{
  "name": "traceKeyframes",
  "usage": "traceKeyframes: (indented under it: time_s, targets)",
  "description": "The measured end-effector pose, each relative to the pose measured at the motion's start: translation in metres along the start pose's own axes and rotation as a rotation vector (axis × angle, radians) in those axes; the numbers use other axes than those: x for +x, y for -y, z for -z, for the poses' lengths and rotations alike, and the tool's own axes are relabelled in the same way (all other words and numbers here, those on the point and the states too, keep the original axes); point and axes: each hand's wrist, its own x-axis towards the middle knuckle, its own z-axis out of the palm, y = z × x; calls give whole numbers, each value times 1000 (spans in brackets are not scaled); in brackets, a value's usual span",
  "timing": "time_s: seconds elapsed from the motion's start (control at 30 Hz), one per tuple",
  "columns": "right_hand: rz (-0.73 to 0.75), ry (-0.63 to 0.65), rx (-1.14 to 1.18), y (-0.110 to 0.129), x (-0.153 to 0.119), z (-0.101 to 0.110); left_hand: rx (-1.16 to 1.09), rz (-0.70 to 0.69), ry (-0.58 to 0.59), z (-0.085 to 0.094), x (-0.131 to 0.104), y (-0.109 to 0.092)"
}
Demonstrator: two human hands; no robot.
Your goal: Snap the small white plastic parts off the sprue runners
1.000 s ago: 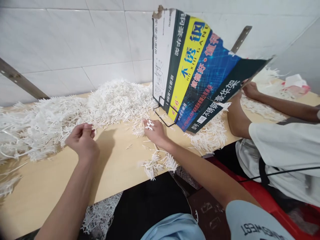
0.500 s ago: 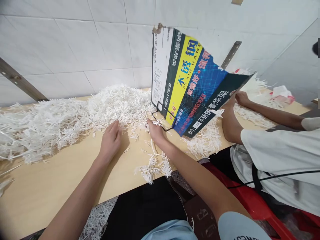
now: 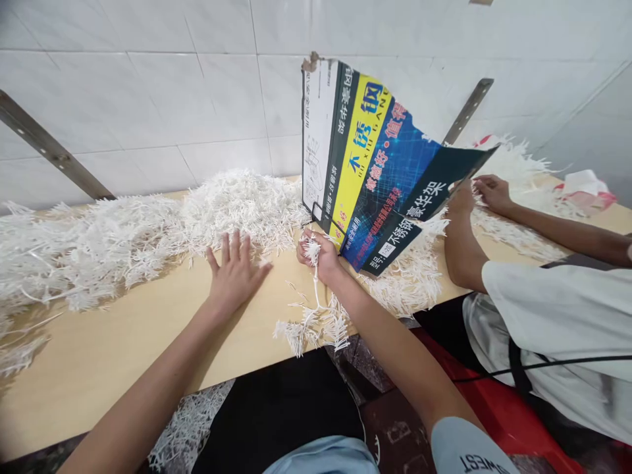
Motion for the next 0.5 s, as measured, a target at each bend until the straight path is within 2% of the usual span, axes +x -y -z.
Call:
traceKeyframes:
  time_s: [0.07,0.1,0.17,0.23,0.3,0.4,0.5]
  targets:
    - [20,78,51,7,-4,-4,48,39,-48,8,0,-7]
    - [35,109,65,11,-7,-6,47,1,-41,10,-3,-14]
    - [66,150,67,16,-15,-11,3,-165,41,11,-16,-33]
    - [99,169,33,20,-26,-19,-42,-335,145,4,-29,-54]
    - [132,167,-26,23,-39,-27,-57,-405,209,-7,-32,-68]
    - [163,114,-142,29,-60,-42,-37,-298,172,-15,-5,-64]
    - [181,-18,-268,33,-77,-54,-14,-154,31,-3,40,-35]
